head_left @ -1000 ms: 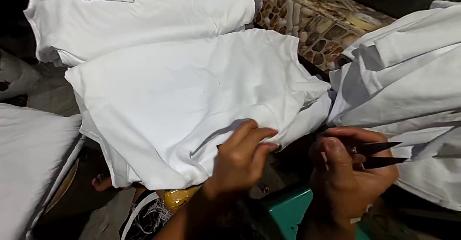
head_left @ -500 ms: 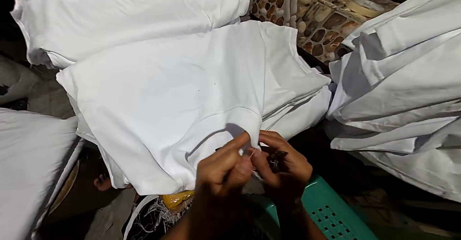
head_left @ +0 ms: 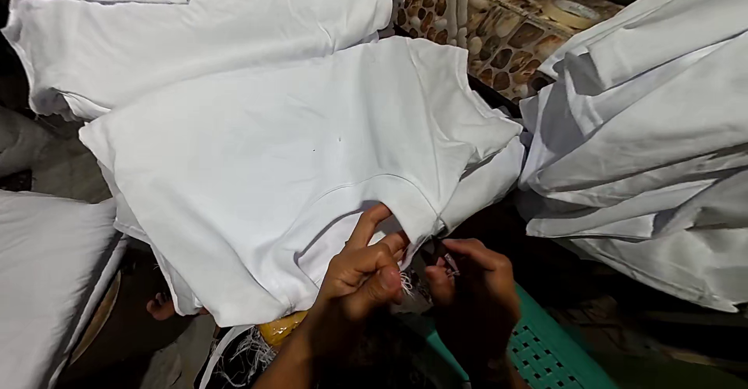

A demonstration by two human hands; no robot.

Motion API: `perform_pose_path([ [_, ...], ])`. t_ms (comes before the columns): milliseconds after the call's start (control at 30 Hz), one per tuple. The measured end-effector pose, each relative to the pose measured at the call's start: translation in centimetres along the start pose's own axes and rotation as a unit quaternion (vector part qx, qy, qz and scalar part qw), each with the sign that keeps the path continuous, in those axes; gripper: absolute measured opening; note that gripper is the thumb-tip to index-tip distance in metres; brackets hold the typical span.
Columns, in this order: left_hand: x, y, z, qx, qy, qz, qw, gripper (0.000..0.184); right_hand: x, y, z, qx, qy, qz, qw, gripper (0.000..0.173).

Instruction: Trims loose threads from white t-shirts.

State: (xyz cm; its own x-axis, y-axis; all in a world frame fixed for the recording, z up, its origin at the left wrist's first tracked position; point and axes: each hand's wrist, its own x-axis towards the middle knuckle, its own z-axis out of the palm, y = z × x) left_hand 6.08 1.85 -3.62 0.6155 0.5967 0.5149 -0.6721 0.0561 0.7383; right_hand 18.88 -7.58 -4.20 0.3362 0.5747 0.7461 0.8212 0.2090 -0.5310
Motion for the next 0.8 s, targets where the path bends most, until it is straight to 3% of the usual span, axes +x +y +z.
perform_pose_path([
  [133, 0.0, -0.4, 0.4, 0.015, -0.013, -0.004, 1.000, 0.037, 0.6, 0.0, 0.7, -0.015, 0.034, 0.022, 0.999, 0.033],
  [267, -0.3, -0.6, 0.6, -0.009, 0.023, -0.001, 1.000, 0.031, 1.1, 0.5, 1.3, 0.021, 0.069, 0.041, 0.997, 0.028],
  [400, -0.5, -0.7, 0.7, -0.023, 0.012, 0.007, 1.000, 0.032, 1.1, 0.0, 1.2, 0.045, 0.066, 0.034, 0.996, 0.045],
  [533, -0.7, -0.9, 0.9, -0.017, 0.001, 0.012, 1.000, 0.031, 1.9, 0.0, 2.1, 0.085, 0.060, 0.047, 0.994, 0.016],
  [567, -0.8, -0.7, 0.9, -0.018, 0.005, 0.025, 1.000, 0.029, 2.0, 0.0, 2.0, 0.164, 0.053, 0.094, 0.981, 0.012],
  [633, -1.4, 0.0, 0.7, 0.041, 0.009, 0.071, 0.997, 0.028, 2.5, -0.1, 1.5, 0.359, 0.030, 0.251, 0.898, 0.017],
  [667, -1.7, 0.5, 0.7, 0.075, 0.003, 0.087, 0.993, 0.028, 2.7, 0.0, 1.3, 0.427, 0.007, 0.303, 0.852, 0.021],
  [700, -1.9, 0.9, 0.7, 0.109, -0.010, 0.094, 0.989, 0.029, 2.7, 0.3, 1.2, 0.449, -0.014, 0.320, 0.834, 0.021],
  [733, -2.1, 1.2, 0.8, 0.138, -0.023, 0.098, 0.985, 0.030, 2.5, 0.5, 1.2, 0.422, -0.023, 0.300, 0.855, 0.018],
  [800, -2.2, 1.7, 1.1, 0.166, -0.032, 0.105, 0.980, 0.033, 1.8, 0.8, 0.9, 0.239, -0.026, 0.169, 0.956, 0.007],
])
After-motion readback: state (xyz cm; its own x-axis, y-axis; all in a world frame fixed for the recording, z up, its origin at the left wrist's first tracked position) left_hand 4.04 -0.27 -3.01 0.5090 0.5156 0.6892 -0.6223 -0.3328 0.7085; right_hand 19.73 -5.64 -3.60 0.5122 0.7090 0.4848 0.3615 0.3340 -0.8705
